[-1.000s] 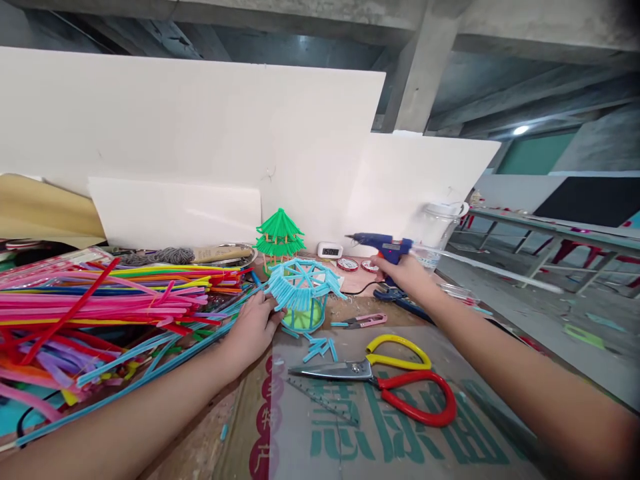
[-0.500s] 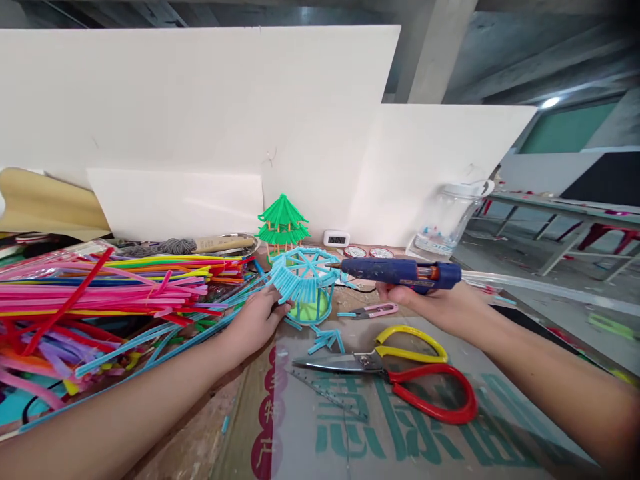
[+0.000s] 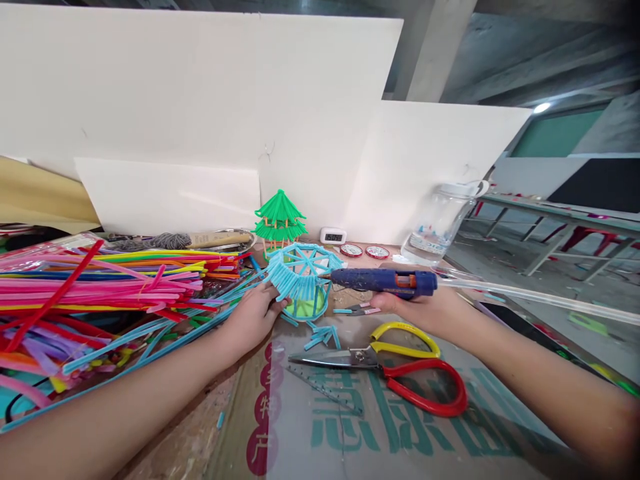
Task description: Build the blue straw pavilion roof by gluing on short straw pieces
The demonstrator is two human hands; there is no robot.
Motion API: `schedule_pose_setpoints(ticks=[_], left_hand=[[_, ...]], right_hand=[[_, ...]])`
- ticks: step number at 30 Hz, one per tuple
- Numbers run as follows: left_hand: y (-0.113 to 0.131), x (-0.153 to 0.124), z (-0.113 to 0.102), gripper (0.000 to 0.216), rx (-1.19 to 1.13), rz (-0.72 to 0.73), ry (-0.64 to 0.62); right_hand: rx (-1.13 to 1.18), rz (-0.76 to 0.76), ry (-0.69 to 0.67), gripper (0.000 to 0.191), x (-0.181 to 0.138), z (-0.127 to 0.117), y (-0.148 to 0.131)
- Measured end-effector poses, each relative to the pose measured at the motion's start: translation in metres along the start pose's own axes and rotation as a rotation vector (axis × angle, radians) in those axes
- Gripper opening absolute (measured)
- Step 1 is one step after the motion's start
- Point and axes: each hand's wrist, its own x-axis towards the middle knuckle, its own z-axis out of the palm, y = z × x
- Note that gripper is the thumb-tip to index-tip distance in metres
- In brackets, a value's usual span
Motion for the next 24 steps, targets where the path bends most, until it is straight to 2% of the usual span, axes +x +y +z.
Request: schedule_pose_setpoints(ticks=[6,24], left_hand=[[-0.003,0.0,0.002,0.021,0.01,-0.006,0.007],[-0.004,0.0,0.002,0.023,-0.014,0.0,0.006]], right_hand=[[-0.006,-0.054,-0.033,0.025,0.002,0.0,0.002],[-0.082,-0.044,-0.052,0.017,0.002,0.001,-0.008]])
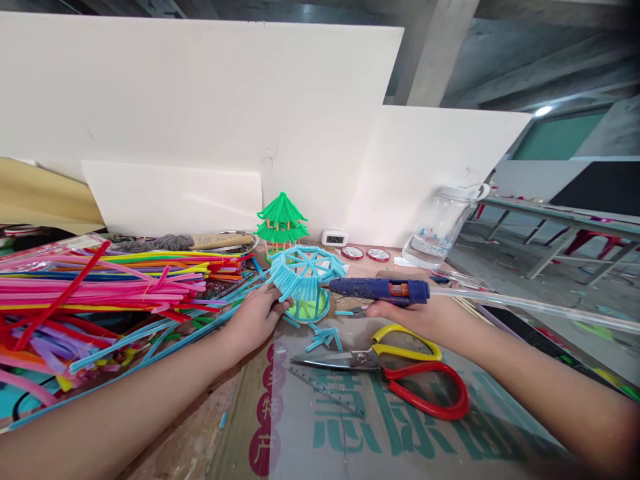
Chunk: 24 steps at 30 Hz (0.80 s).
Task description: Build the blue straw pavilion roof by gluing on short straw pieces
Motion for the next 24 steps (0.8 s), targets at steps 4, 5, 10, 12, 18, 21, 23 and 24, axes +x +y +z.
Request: schedule_pose_setpoints(ticks=[4,5,10,12,18,21,23,24], left_hand=[[0.0001,-0.0001,0.0001,0.022,0.004,0.007,0.003],[0.0004,-0.0001,-0.0001,0.021,0.005,0.007,0.001],[0.0029,0.0004,-0.0015,0.022,0.01,-0.012,-0.012],[0.0034,0.0006,-0.0018,0.022,0.014,-0.01,-0.011],[0.0033,0.0002,-0.0017,0.022,0.018,0.007,0.006],[0.0035,0.0003,-0.002,0.022,0.019,0.007,-0.002],[0.0033,0.0004,-0.002,0.022,0.015,0.008,-0.007],[0.003,0.0005,-0.0019,0.022,0.015,0.009,-0.008]], right_hand=[[0.039,0.02,0.01,0.018,0.0001,0.0014,0.0004],[0.054,0.019,0.011,0.019,0.0002,0.002,0.0014],[0.031,0.013,0.007,0.02,-0.0003,0.0036,0.007],[0.029,0.023,0.012,0.02,-0.001,0.0036,0.0081],[0.047,0.045,0.023,0.021,-0.0013,0.0037,0.0066],[0.055,0.057,0.027,0.02,-0.0012,0.0036,0.0047],[0.063,0.061,0.034,0.02,-0.0015,0.0035,0.0037],[0.07,0.065,0.034,0.021,-0.0018,0.0036,0.0034]])
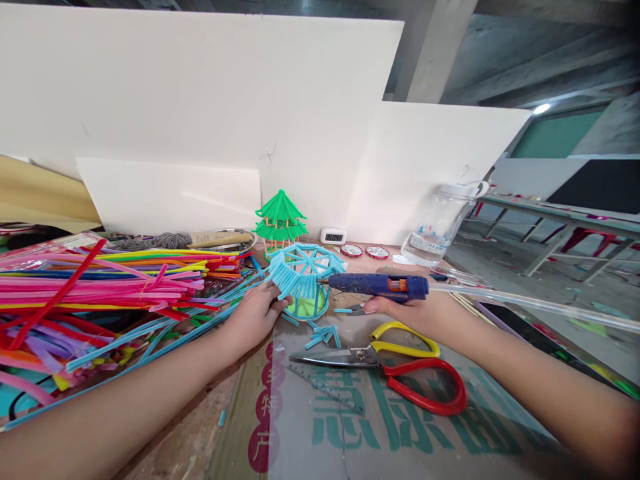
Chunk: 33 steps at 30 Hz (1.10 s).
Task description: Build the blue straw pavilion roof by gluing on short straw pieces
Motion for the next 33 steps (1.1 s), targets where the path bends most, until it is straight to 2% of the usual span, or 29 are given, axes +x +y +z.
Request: schedule_pose_setpoints(ticks=[13,25,33], left_hand=[[-0.0012,-0.0002,0.0012,0.021,0.027,-0.01,0.013],[0.0,-0.0006,0.0003,0.021,0.01,0.006,0.021],[0.0001,-0.0005,-0.0002,0.021,0.0,0.022,0.023]], right_hand=[[0.147,0.057,0.023,0.022,-0.0012,0.0023,-0.0024],[-0.02,-0.046,0.066,0.026,-0.0011,-0.0015,0.0028],[0.003,-0.069,0.046,0.023,-0.0011,-0.0039,-0.0019]])
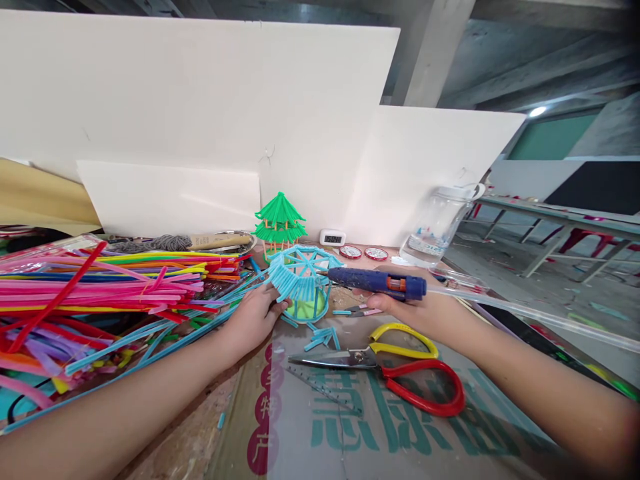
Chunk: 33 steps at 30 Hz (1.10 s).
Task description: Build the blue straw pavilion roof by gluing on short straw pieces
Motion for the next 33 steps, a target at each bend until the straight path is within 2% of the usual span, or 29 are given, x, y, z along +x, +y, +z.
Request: schedule_pose_setpoints(ticks=[15,22,33], left_hand=[[0.0009,-0.0006,0.0005,0.018,-0.027,-0.01,0.007],[-0.0003,-0.0004,0.0012,0.019,-0.005,-0.057,-0.01],[-0.0017,0.0006,0.0021,0.019,-0.04,-0.011,0.005]], right_hand=[[-0.043,-0.016,-0.02,0.028,0.0001,0.0014,0.0021],[-0.075,-0.07,0.001,0.027,0.001,0.0008,-0.0007],[-0.068,-0.043,-0.011,0.029,0.0013,-0.0002,-0.0051]])
